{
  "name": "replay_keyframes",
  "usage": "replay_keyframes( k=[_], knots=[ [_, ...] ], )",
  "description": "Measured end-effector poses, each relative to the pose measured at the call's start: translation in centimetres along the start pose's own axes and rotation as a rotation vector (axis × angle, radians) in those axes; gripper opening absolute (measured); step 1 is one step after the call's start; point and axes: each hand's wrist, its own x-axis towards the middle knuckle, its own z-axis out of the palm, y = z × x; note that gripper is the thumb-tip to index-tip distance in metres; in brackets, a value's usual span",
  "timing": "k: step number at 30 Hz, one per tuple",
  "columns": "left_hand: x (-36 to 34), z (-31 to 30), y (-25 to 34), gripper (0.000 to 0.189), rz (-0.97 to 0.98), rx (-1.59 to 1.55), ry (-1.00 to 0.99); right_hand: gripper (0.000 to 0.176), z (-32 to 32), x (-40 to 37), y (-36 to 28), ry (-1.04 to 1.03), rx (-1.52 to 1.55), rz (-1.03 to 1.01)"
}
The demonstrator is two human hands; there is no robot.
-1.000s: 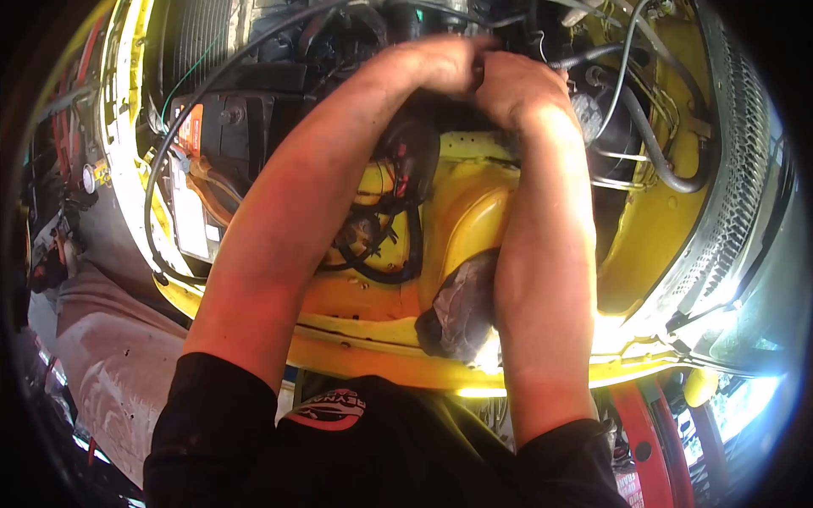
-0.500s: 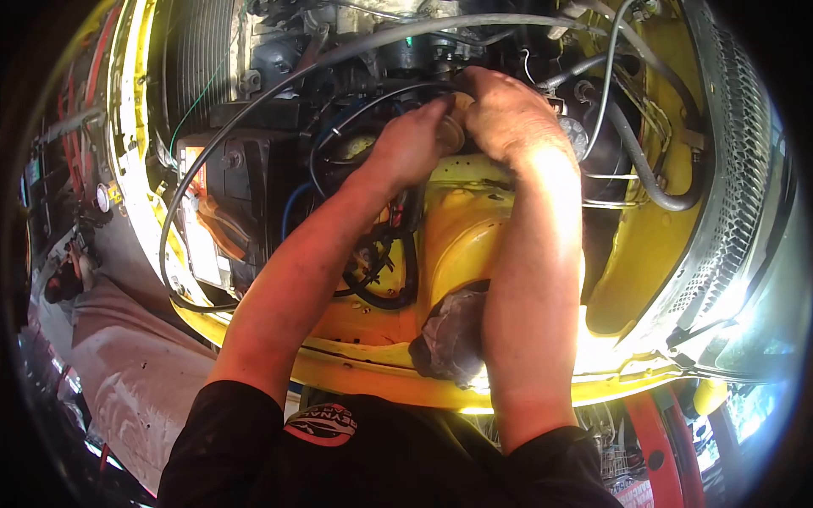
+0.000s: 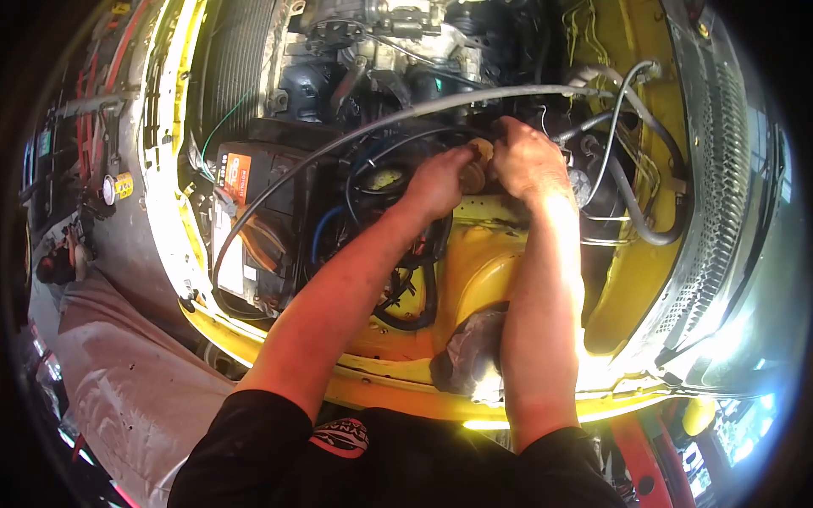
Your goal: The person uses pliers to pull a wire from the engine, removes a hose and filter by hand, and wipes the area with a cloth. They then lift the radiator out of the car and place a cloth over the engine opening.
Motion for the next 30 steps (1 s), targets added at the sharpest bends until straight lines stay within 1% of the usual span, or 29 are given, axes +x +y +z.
replay_keyframes(
  k=[1,2,3,4,6,7,8,9,10,11,12,13,14,15,16,18,19,21,22,23,24,25,26,27,28,29,30],
  knots=[
    [0.0,0.2,-0.3,0.047,-0.009,-0.081,0.024,0.037,0.2,0.0,-0.2,0.051,-0.001,-0.013],
    [0.2,0.6,-0.5,0.051,-0.014,-0.167,0.046,0.037,0.1,0.0,-0.3,0.043,0.009,0.014],
    [0.5,1.2,-0.6,0.062,-0.013,-0.101,0.029,0.037,0.1,0.1,-0.2,0.06,0.058,0.015],
    [0.3,1.2,0.3,0.065,-0.005,-0.163,0.079,0.038,0.4,0.0,0.0,0.069,0.108,0.018],
    [-0.1,0.2,2.1,0.07,-0.004,-0.265,0.181,0.036,0.9,-0.7,0.5,0.219,0.248,-0.045],
    [-0.1,0.7,2.4,0.077,-0.048,-0.35,0.234,0.036,1.0,-0.9,0.6,0.292,0.328,-0.086],
    [-0.2,0.7,2.8,0.079,-0.083,-0.368,0.233,0.036,0.3,-2.2,-0.4,0.259,0.462,-0.071],
    [-0.5,0.8,3.0,0.08,-0.071,-0.371,0.263,0.037,-0.2,-4.3,-1.2,0.251,0.488,-0.064],
    [-0.9,0.5,3.3,0.081,-0.064,-0.371,0.293,0.036,-1.6,-7.4,-3.6,0.244,0.435,-0.039],
    [-1.2,0.5,3.7,0.08,-0.065,-0.333,0.371,0.035,-1.7,-10.2,-4.2,0.286,0.378,-0.11],
    [-1.6,0.4,4.2,0.078,-0.061,-0.293,0.442,0.035,-2.2,-13.1,-5.1,0.255,0.24,-0.09],
    [-2.1,-0.2,4.9,0.077,-0.08,-0.273,0.477,0.037,-1.4,-15.5,-4.0,0.293,0.155,-0.192],
    [-3.0,-0.9,5.6,0.075,-0.048,-0.236,0.545,0.038,-0.8,-17.7,-3.9,0.323,0.058,-0.186],
    [-4.4,-2.3,6.5,0.072,-0.012,-0.163,0.556,0.042,0.8,-19.6,-3.1,0.396,-0.03,-0.156],
    [-5.9,-3.6,7.7,0.069,0.023,-0.093,0.56,0.037,2.3,-21.1,-2.4,0.387,-0.096,-0.104],
    [-9.8,-6.7,8.9,0.06,0.188,-0.053,0.533,0.035,4.6,-22.5,-0.1,0.443,0.232,-0.197],
    [-11.6,-8.6,9.4,0.055,0.286,-0.035,0.523,0.032,4.0,-22.3,-0.9,0.415,0.153,-0.091],
    [-15.5,-11.9,10.3,0.039,0.436,-0.018,0.532,0.032,4.1,-21.8,-1.2,0.469,0.16,-0.105],
    [-17.1,-14.4,11.2,0.034,0.506,0.001,0.599,0.033,3.9,-21.7,-1.3,0.495,0.121,-0.142],
    [-18.6,-17.4,12.0,0.029,0.57,0.016,0.668,0.034,4.3,-21.6,-1.1,0.528,0.22,-0.157],
    [-19.7,-20.2,11.9,0.025,0.512,-0.035,0.698,0.034,4.3,-21.6,-1.2,0.523,0.225,-0.139],
    [-20.4,-22.4,10.7,0.02,0.349,0.105,0.742,0.033,4.5,-21.7,-1.0,0.536,0.221,-0.143],
    [-19.7,-22.9,8.6,0.025,0.205,0.15,1.002,0.033,4.6,-21.5,-0.8,0.556,0.217,-0.151],
    [-19.1,-25.5,8.4,0.035,-0.205,0.106,0.943,0.032,4.3,-21.5,-1.0,0.556,0.185,-0.144],
    [-18.9,-26.8,5.1,0.047,-0.444,0.192,0.839,0.03,4.4,-21.6,-0.9,0.558,0.197,-0.132],
    [-18.4,-27.7,2.3,0.066,-0.726,0.285,0.624,0.03,4.2,-21.8,-1.0,0.548,0.142,-0.121],
    [-17.9,-28.0,-0.5,0.082,-0.892,0.195,0.384,0.03,3.9,-21.8,-1.1,0.539,0.086,-0.116]
  ],
)
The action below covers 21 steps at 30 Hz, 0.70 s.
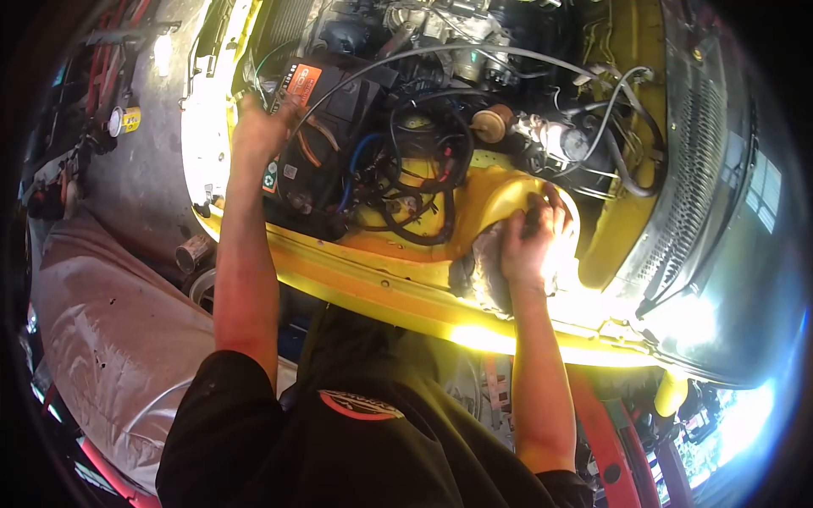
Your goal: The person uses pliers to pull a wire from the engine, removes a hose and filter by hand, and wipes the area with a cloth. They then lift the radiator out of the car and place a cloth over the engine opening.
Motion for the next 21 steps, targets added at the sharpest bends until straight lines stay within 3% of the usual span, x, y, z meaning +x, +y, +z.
replay_keyframes(
  k=[1,5,8,9,10,12,14,17,20,21],
  knots=[
    [1.9,1.9,-1.7,0.09,0.06,0.122,-0.052,0.031,-0.2,0.0,-0.1,-0.004,-0.055,-0.01],
    [1.6,2.9,-0.4,0.104,0.024,0.059,-0.112,0.033,0.0,-0.2,0.0,-0.016,-0.102,0.028],
    [2.2,2.9,-0.9,0.097,-0.049,-0.09,-0.029,0.034,0.0,-0.4,0.3,-0.012,-0.195,0.038],
    [2.9,2.5,-2.0,0.072,-0.122,-0.333,-0.039,0.034,0.0,-0.4,0.2,-0.002,-0.184,0.046],
    [-1.9,-2.0,0.5,0.042,-0.261,-0.666,-0.1,0.035,-0.1,-0.5,0.1,0.004,-0.174,0.048],
    [4.3,0.2,-5.9,0.022,-0.172,-1.052,0.095,0.036,-0.3,-0.8,0.1,0.01,-0.157,0.06],
    [-0.7,-5.8,-6.3,0.032,-0.024,-1.009,0.144,0.034,-0.3,-1.1,0.5,0.052,-0.168,0.053],
    [-5.4,-10.3,-9.5,0.028,0.119,-1.102,0.29,0.035,-1.0,-1.5,0.8,0.055,-0.107,0.085],
    [-13.9,-13.0,-13.2,0.025,0.216,-1.135,0.226,0.056,-0.6,-1.5,2.0,-0.041,0.117,0.078],
    [-16.1,-13.1,-14.6,0.025,0.243,-1.136,0.22,0.064,-1.7,-1.5,1.7,-0.108,0.052,0.022]
  ],
)
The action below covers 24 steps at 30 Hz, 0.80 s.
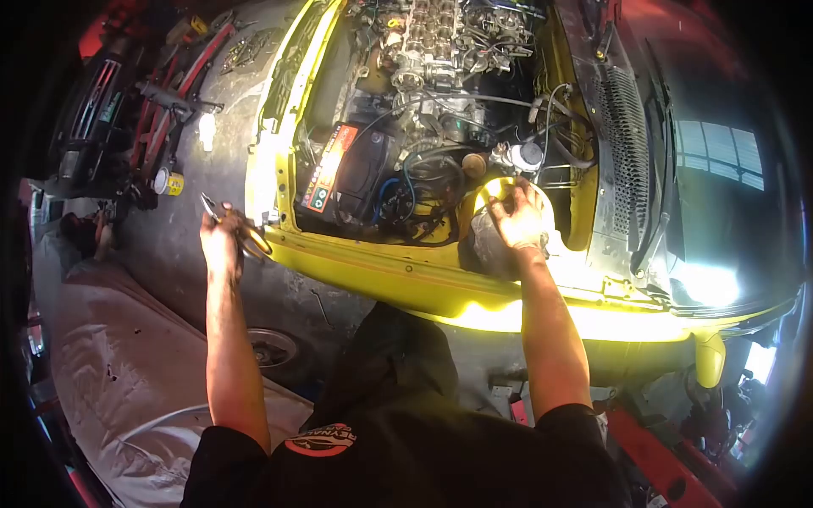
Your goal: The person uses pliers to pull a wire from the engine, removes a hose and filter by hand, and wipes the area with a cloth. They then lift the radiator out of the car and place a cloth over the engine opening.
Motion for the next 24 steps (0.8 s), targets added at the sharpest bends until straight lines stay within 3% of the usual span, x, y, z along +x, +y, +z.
replay_keyframes(
  k=[4,8,13,15,17,18,19,20,21,23,24],
  knots=[
    [-7.6,-6.4,-3.1,0.025,-0.207,0.096,0.009,0.095,-2.5,-3.1,-2.4,-0.287,-0.213,0.035],
    [-12.5,-11.6,-8.1,0.03,-0.38,0.214,-0.001,0.106,-1.1,-8.0,-4.7,-0.214,-0.325,0.133],
    [-13.4,-15.9,-13.8,0.027,-0.551,0.15,-0.105,0.07,2.6,-7.7,-4.0,0.05,-0.295,0.203],
    [-12.3,-18.8,-16.5,0.025,-0.567,0.212,-0.189,0.065,4.5,-7.3,-3.0,0.194,-0.314,0.247],
    [-10.1,-21.3,-15.8,0.023,-0.631,0.281,-0.236,0.059,3.5,-6.9,-4.2,0.22,0.052,0.339],
    [-8.7,-23.5,-16.5,0.026,-0.6,0.416,-0.249,0.043,3.9,-6.6,-4.8,0.3,-0.113,0.279],
    [-7.1,-25.9,-16.8,0.033,-0.521,0.623,-0.244,0.045,5.0,-5.9,-1.6,0.48,-0.043,0.206],
    [-5.9,-28.2,-16.7,0.041,-0.5,0.622,-0.153,0.048,6.1,-5.3,1.5,0.651,0.015,0.118],
    [-4.5,-30.6,-16.4,0.048,-0.49,0.696,-0.045,0.052,4.6,-5.3,-2.7,0.507,0.663,0.035],
    [-2.4,-33.8,-12.6,0.046,-0.715,0.655,0.061,0.058,3.3,-5.4,-6.0,0.195,1.248,0.209],
    [-2.3,-35.6,-13.8,0.041,-0.756,0.544,0.105,0.056,3.8,-5.6,-8.1,0.118,1.306,0.279]
  ],
)
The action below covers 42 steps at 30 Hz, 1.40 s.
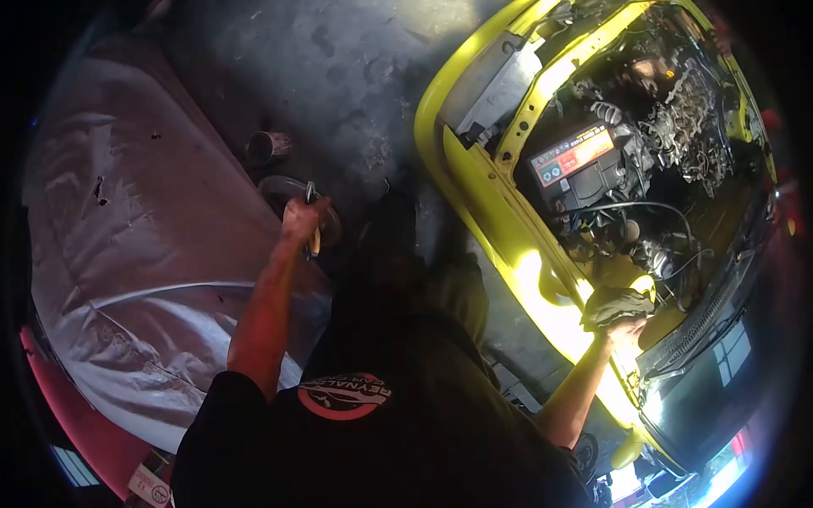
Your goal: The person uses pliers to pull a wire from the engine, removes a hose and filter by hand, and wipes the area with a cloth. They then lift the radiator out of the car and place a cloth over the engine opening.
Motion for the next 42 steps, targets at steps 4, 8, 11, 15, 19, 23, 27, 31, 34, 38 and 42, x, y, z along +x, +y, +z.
replay_keyframes(
  k=[4,8,11,15,19,23,27,31,34,38,42],
  knots=[
    [2.9,0.9,-8.3,0.023,-0.068,-0.456,0.019,0.047,14.0,-4.2,3.2,-0.312,-0.115,0.142],
    [-0.5,3.4,-10.0,0.019,-0.14,-0.608,0.094,0.043,35.0,-9.9,1.2,-0.482,-0.374,-0.024],
    [-3.7,6.7,-12.2,0.021,-0.168,-0.611,0.128,0.028,43.6,-9.4,3.9,-0.776,-0.363,-0.084],
    [-4.6,11.5,-17.5,0.026,-0.251,-0.442,0.154,0.061,48.7,-7.9,11.0,-0.953,-1.314,-0.7],
    [-0.6,18.5,-25.1,0.035,-0.384,-0.275,0.102,0.055,48.2,-4.7,17.2,-0.882,-1.39,-0.583],
    [6.6,25.2,-28.4,0.039,-0.444,-0.066,0.011,0.062,47.2,-2.6,18.7,-0.919,-1.325,-0.643],
    [18.8,34.1,-34.5,0.038,-0.483,0.087,-0.147,0.055,43.8,1.6,20.8,-0.902,-1.344,-0.733],
    [30.6,37.4,-36.5,0.039,-0.416,0.179,-0.197,0.053,42.1,1.7,21.9,-0.947,-1.4,-0.747],
    [38.2,40.1,-38.6,0.036,-0.285,0.374,-0.084,0.051,41.3,1.6,23.0,-0.977,-1.446,-0.747],
    [43.2,42.9,-39.8,0.032,-0.289,0.49,-0.04,0.049,40.8,1.4,24.4,-1.015,-1.494,-0.733],
    [44.9,44.8,-41.7,0.03,-0.261,0.536,-0.033,0.046,41.0,1.2,24.3,-1.013,-1.499,-0.712]
  ],
)
